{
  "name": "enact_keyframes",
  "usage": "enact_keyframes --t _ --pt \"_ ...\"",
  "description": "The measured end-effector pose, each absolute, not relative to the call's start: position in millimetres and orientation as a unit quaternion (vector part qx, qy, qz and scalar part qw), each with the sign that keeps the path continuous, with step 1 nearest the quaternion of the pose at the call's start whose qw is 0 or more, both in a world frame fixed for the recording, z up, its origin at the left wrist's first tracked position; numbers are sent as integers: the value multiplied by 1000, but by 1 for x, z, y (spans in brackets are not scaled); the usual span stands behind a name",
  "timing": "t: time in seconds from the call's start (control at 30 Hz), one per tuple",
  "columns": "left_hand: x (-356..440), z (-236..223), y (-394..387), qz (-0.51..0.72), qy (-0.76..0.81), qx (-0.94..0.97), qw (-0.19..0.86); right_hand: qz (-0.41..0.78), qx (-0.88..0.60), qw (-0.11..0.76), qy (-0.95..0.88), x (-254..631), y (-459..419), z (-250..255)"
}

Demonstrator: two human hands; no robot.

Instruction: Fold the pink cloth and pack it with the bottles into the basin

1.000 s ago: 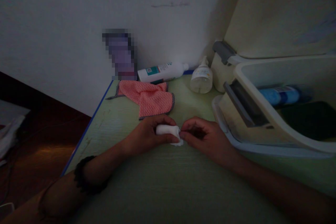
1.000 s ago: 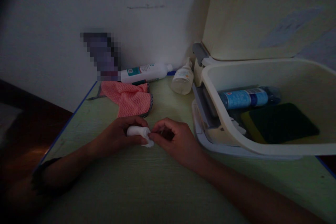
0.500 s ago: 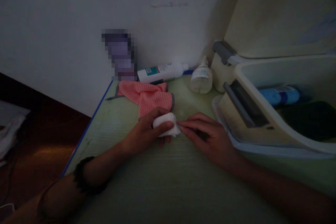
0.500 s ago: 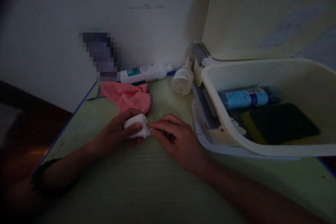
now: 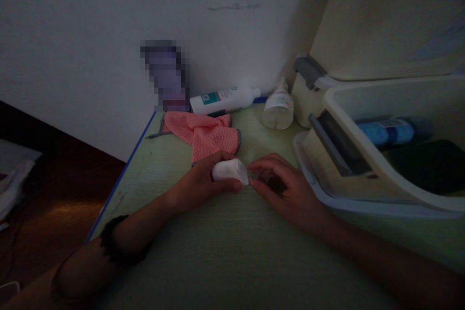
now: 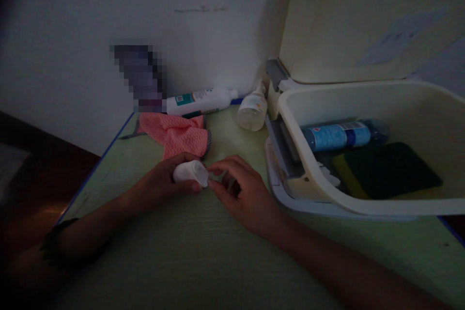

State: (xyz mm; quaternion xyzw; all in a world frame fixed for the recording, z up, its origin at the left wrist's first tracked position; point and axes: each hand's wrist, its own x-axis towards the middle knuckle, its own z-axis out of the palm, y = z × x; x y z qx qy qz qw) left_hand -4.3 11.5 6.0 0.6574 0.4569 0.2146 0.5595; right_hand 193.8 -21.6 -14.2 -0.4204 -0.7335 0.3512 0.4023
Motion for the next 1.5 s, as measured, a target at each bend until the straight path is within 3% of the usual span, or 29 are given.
enact_keyframes --t 0.77,1.03,1.5 --pt "-4 5 8 215 423 621 624 359 -364 349 -786 196 -22 -11" --pt "-3 9 5 200 427 625 621 369 -390 404 -741 197 -24 -14" --pt "-6 9 8 233 379 606 659 366 -371 385 -761 196 -25 -13"
